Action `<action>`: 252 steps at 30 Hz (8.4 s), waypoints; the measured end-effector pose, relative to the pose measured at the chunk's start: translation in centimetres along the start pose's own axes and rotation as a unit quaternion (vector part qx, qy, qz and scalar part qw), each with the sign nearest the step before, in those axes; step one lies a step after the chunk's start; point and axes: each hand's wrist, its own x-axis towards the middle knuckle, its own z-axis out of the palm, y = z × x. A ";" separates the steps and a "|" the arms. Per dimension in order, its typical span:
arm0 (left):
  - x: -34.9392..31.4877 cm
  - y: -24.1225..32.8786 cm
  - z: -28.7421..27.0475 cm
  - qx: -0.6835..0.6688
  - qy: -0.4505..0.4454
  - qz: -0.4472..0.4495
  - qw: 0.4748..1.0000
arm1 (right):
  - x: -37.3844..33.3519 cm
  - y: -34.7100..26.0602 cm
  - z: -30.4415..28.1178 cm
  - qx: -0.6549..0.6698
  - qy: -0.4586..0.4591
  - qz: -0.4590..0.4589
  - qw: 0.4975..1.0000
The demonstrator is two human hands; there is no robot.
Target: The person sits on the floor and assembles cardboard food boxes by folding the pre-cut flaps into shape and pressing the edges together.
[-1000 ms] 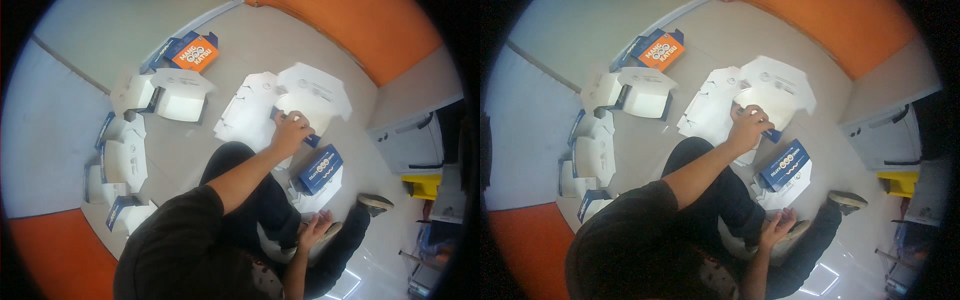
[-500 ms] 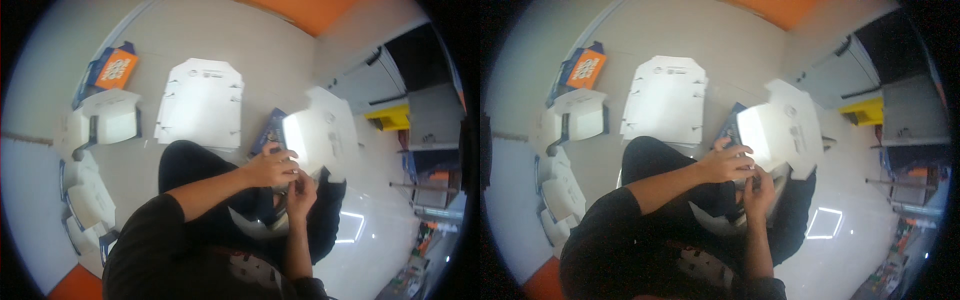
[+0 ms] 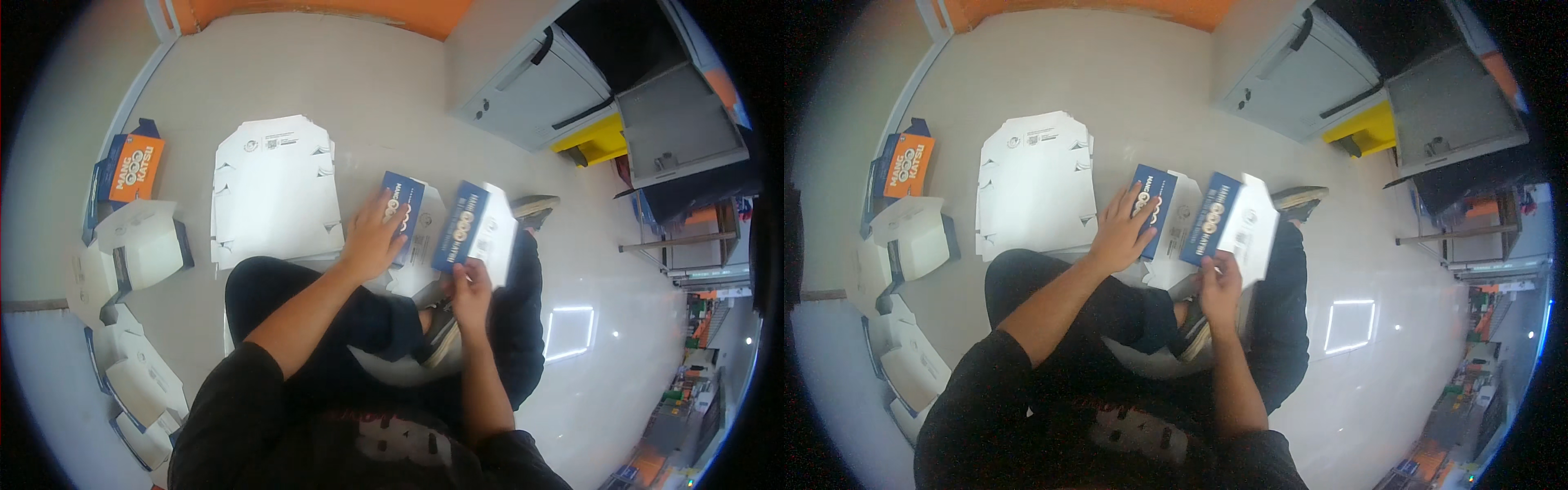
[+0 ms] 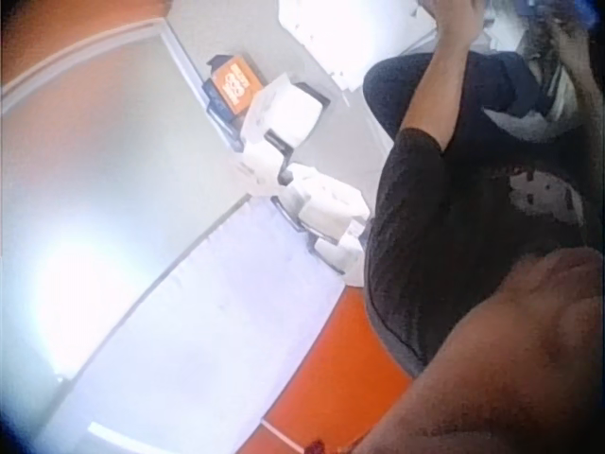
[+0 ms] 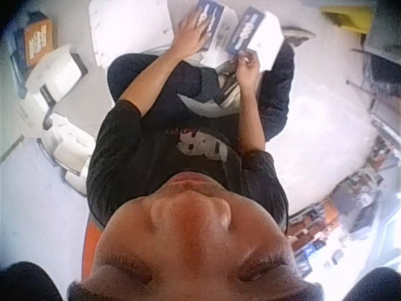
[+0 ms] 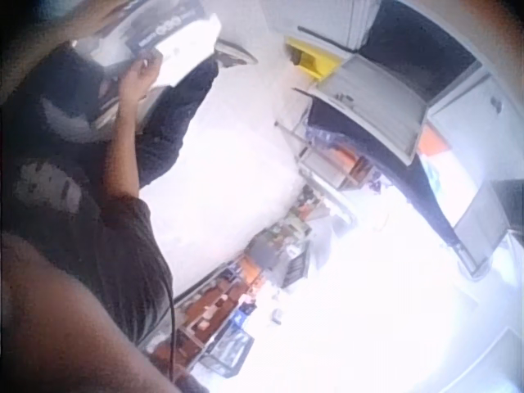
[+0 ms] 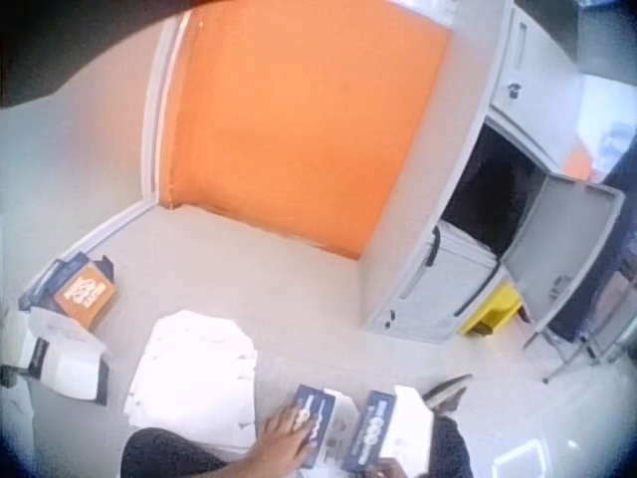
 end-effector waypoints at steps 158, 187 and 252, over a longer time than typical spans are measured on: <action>2.6 -3.6 0.7 -0.421 -0.195 -0.118 0.878 | 18.7 7.7 6.3 -0.126 -0.032 -0.084 0.988; 2.3 -4.4 0.4 -0.516 -0.321 -0.378 0.698 | 5.6 3.7 1.2 -0.131 -0.299 0.003 0.945; 1.7 0.5 -5.8 -0.188 -0.039 0.071 0.979 | 6.9 -9.7 -1.0 -0.127 -0.431 0.102 0.888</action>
